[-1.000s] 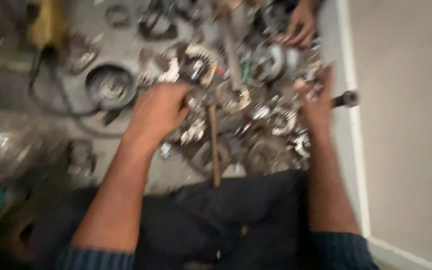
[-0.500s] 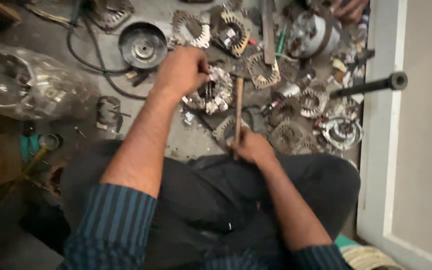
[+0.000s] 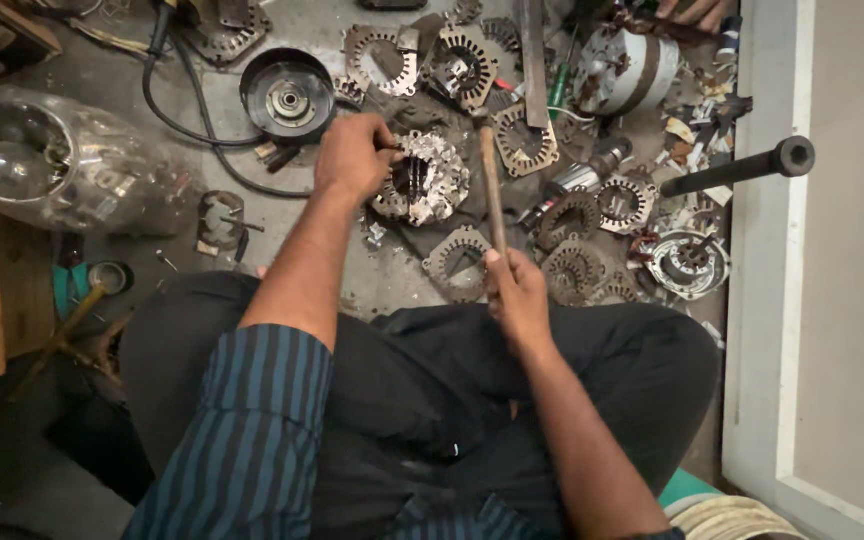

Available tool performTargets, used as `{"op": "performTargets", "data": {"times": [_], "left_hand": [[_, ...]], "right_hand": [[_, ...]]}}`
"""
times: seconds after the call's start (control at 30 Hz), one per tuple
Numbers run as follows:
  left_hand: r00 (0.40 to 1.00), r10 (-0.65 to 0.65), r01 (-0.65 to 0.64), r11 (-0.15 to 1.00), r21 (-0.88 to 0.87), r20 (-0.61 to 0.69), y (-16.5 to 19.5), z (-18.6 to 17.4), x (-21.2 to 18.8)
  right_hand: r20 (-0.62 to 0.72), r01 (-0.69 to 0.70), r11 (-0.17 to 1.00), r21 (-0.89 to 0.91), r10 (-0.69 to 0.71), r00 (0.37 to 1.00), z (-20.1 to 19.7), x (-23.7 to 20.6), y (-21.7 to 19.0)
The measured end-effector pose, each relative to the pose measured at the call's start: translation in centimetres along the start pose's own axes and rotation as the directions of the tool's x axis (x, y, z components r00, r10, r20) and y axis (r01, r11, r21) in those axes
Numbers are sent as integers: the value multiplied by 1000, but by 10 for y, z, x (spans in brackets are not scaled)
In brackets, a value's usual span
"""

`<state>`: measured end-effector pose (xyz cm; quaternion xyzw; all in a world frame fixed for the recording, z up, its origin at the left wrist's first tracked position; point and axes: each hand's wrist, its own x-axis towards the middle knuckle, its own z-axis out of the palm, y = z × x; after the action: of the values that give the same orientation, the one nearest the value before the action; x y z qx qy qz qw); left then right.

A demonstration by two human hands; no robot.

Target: The person sits on the floor among scrap motor parts and uses a hammer and a punch to break apart motor stator laminations, pulling out windings and small components by hand. They place separated pieces aside and reach for new stators from the pile, continuing the same breakdown cycle.

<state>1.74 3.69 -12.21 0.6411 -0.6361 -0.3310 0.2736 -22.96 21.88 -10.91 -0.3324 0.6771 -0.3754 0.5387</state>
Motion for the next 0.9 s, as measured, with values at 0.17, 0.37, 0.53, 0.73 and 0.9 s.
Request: {"op": "performTargets", "data": {"times": [0.17, 0.37, 0.53, 0.73, 0.9], "left_hand": [[995, -98, 98, 995, -8, 15, -9, -1, 4], [1000, 0, 0, 1000, 19, 10, -12, -2, 1], [990, 143, -142, 987, 72, -18, -13, 0, -1], [1000, 25, -25, 1000, 15, -2, -16, -6, -1], [999, 34, -33, 999, 36, -11, -14, -6, -2]], "right_hand": [[84, 92, 993, 74, -98, 992, 24, -20, -22], [152, 31, 999, 36, -36, 988, 33, -12, -28], [191, 384, 803, -455, -333, 923, 29, -5, -25], [83, 354, 823, -445, -355, 931, 38, -6, -26], [119, 121, 986, -114, -108, 987, 35, -3, -39]]}}
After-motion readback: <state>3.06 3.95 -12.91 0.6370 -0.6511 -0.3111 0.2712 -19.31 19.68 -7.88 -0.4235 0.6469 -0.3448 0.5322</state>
